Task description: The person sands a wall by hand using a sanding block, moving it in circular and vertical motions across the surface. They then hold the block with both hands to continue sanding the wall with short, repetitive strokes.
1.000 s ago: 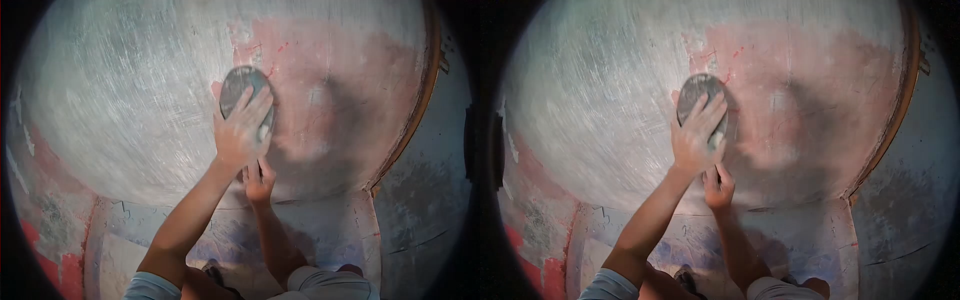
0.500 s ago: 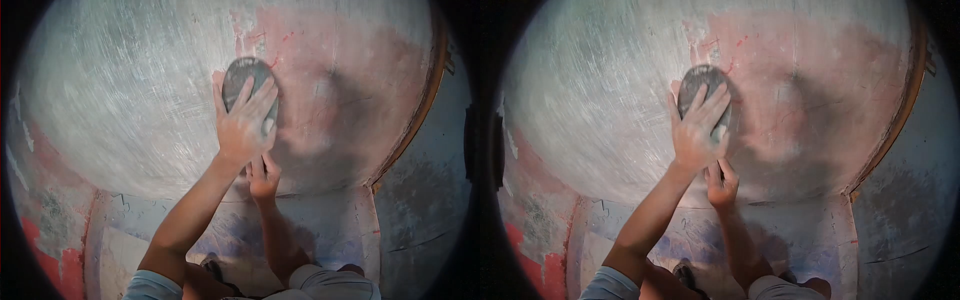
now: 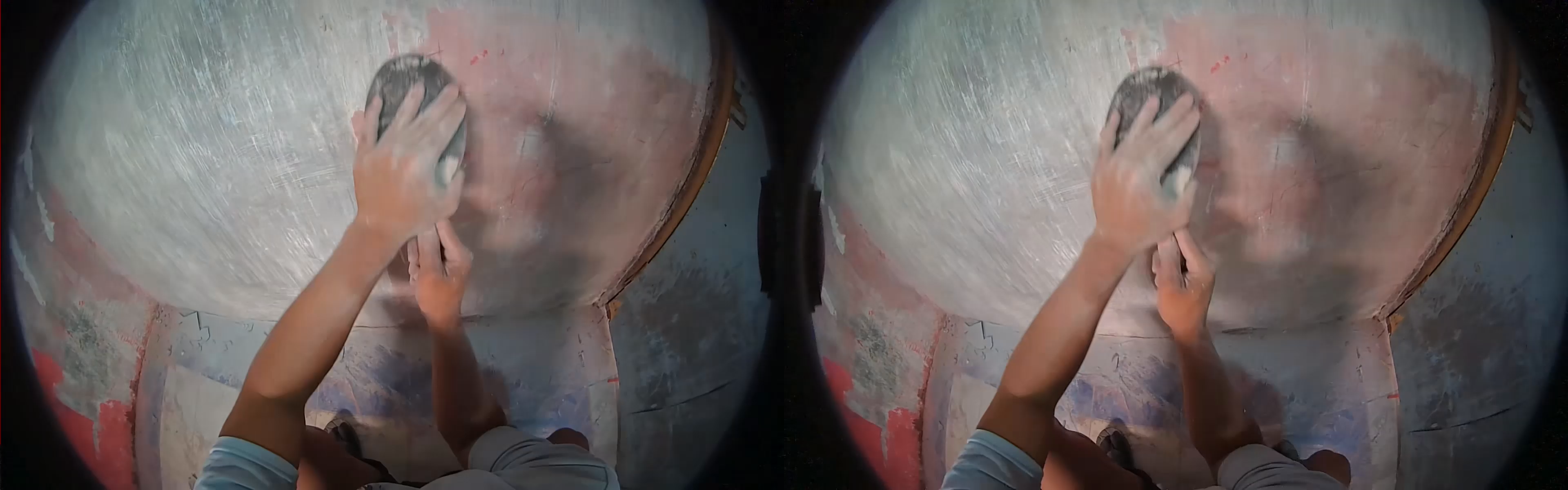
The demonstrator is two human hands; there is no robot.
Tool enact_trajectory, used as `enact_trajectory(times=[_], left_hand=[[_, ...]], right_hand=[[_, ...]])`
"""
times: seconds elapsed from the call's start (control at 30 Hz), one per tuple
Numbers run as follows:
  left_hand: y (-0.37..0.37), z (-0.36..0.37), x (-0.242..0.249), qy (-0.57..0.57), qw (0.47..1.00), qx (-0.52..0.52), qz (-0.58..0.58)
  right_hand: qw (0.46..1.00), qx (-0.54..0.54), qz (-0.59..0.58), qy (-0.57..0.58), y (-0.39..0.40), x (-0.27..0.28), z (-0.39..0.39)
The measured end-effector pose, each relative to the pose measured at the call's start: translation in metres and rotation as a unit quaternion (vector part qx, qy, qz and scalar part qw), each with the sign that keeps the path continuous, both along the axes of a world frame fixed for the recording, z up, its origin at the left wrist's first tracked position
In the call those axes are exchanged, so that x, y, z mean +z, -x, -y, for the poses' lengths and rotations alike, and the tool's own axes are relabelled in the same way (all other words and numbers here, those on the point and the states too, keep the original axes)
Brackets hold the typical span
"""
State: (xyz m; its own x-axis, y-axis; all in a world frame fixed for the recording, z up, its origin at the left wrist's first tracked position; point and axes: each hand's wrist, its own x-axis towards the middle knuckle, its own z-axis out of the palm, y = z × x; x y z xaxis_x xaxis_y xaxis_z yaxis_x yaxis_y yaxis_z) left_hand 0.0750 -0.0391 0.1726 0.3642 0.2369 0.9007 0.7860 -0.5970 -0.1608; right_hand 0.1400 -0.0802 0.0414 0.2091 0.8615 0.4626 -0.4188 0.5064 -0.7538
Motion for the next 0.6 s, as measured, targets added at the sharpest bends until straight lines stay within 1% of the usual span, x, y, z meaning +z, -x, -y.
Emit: enact_trajectory(times=[0.07,0.1,0.13,0.17,0.2,0.27,0.3,0.33,0.37,0.4,0.5,0.57,0.6], left_hand=[[0.004,0.004,-0.037,0.026,1.0,-0.001,0.002],[0.005,0.008,-0.048,0.025,1.0,-0.007,0.004],[0.005,0.01,-0.053,0.034,0.999,-0.007,0.007],[0.006,0.007,-0.052,0.039,0.999,-0.005,0.011],[0.005,0.008,-0.037,0.045,0.999,0.002,-0.001],[0.003,-0.002,-0.007,-0.001,1.0,-0.007,-0.005],[0.002,-0.005,0.012,-0.017,1.0,-0.014,-0.008],[0.0,-0.01,0.029,-0.039,0.999,-0.012,-0.009],[-0.002,-0.016,0.044,-0.063,0.998,-0.01,-0.009],[-0.004,-0.02,0.054,-0.071,0.997,-0.007,-0.005],[-0.005,-0.017,0.051,-0.064,0.998,-0.004,-0.006],[-0.002,-0.014,0.022,-0.047,0.999,-0.004,-0.007],[-0.001,-0.006,0.005,-0.019,1.0,-0.002,-0.006]], right_hand=[[1.0,-0.019,0.0,-0.016,0.006,-0.038,0.001],[1.0,-0.006,-0.009,-0.003,0.008,-0.05,0.006],[1.0,0.005,-0.018,0.007,0.009,-0.046,0.01],[0.999,0.009,-0.046,0.003,0.01,-0.04,0.013],[0.999,0.007,-0.041,-0.003,0.008,-0.03,0.01],[0.999,-0.037,0.02,-0.021,0.006,-0.007,0.0],[0.998,-0.044,0.036,0.026,0.001,0.016,0.0],[0.998,-0.043,0.038,0.028,-0.002,0.038,-0.005],[0.999,-0.038,0.038,0.006,-0.005,0.058,-0.011],[0.999,-0.033,0.038,-0.017,-0.007,0.068,-0.014],[0.999,-0.035,0.032,0.01,-0.007,0.064,-0.011],[0.999,-0.032,0.025,0.009,-0.003,0.034,-0.003],[0.999,-0.031,0.019,0.004,0.0,0.012,-0.002]])
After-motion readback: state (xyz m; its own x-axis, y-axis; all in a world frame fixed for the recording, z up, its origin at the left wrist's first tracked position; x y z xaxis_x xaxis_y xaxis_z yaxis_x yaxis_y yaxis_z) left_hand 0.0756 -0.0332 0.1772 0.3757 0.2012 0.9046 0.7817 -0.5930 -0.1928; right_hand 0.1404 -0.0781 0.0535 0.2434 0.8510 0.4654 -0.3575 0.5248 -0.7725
